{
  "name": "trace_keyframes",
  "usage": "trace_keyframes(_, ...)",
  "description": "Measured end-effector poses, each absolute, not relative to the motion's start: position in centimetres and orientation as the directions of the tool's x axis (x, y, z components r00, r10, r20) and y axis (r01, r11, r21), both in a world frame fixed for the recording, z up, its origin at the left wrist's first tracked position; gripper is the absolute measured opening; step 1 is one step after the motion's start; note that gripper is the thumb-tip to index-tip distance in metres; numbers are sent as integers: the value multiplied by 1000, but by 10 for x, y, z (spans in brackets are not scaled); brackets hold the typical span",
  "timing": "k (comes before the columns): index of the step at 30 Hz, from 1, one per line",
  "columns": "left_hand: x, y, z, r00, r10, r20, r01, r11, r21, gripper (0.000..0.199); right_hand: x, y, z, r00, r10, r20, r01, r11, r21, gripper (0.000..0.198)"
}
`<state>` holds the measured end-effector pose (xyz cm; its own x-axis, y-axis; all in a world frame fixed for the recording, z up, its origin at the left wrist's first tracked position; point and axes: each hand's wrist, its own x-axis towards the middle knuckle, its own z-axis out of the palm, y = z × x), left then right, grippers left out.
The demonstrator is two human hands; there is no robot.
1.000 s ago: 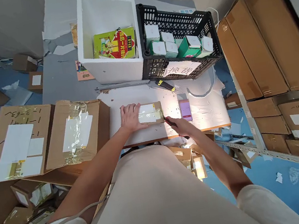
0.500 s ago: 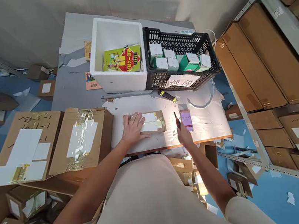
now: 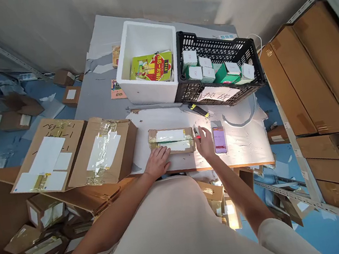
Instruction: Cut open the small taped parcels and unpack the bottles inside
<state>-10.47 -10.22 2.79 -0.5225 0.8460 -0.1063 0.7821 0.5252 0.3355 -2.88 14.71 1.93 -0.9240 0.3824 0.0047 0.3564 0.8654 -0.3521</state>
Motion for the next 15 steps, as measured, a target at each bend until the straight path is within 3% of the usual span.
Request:
trace_keyframes(2, -107, -101, 27, -522, 844, -120, 777, 529, 341, 53, -51, 139, 38, -989, 147, 12, 135, 937, -323, 62)
trace_keyframes(4, -108, -102, 25, -519, 847, -115, 783, 525, 334, 53, -73, 130, 53, -995, -52, -84, -29, 968, -249, 62)
trace_keyframes(7, -105, -108, 21, -497, 863, -90, 805, 497, 324, 55, -98, 130, 66, -967, -130, -219, -72, 965, -254, 46)
trace_keyframes(9, -101, -112, 17, -500, 862, -78, 806, 497, 321, 56, -110, 142, 69, -971, -70, -228, 14, 938, -346, 39)
trace_keyframes(12, -94, -113, 15, -535, 843, -59, 788, 523, 325, 59, -125, 161, 64, -953, 201, -228, 286, 851, -441, 46)
trace_keyframes(15, -100, -111, 22, -571, 819, -48, 757, 548, 357, 64, -133, 163, 56, -862, 428, -271, 506, 749, -427, 57)
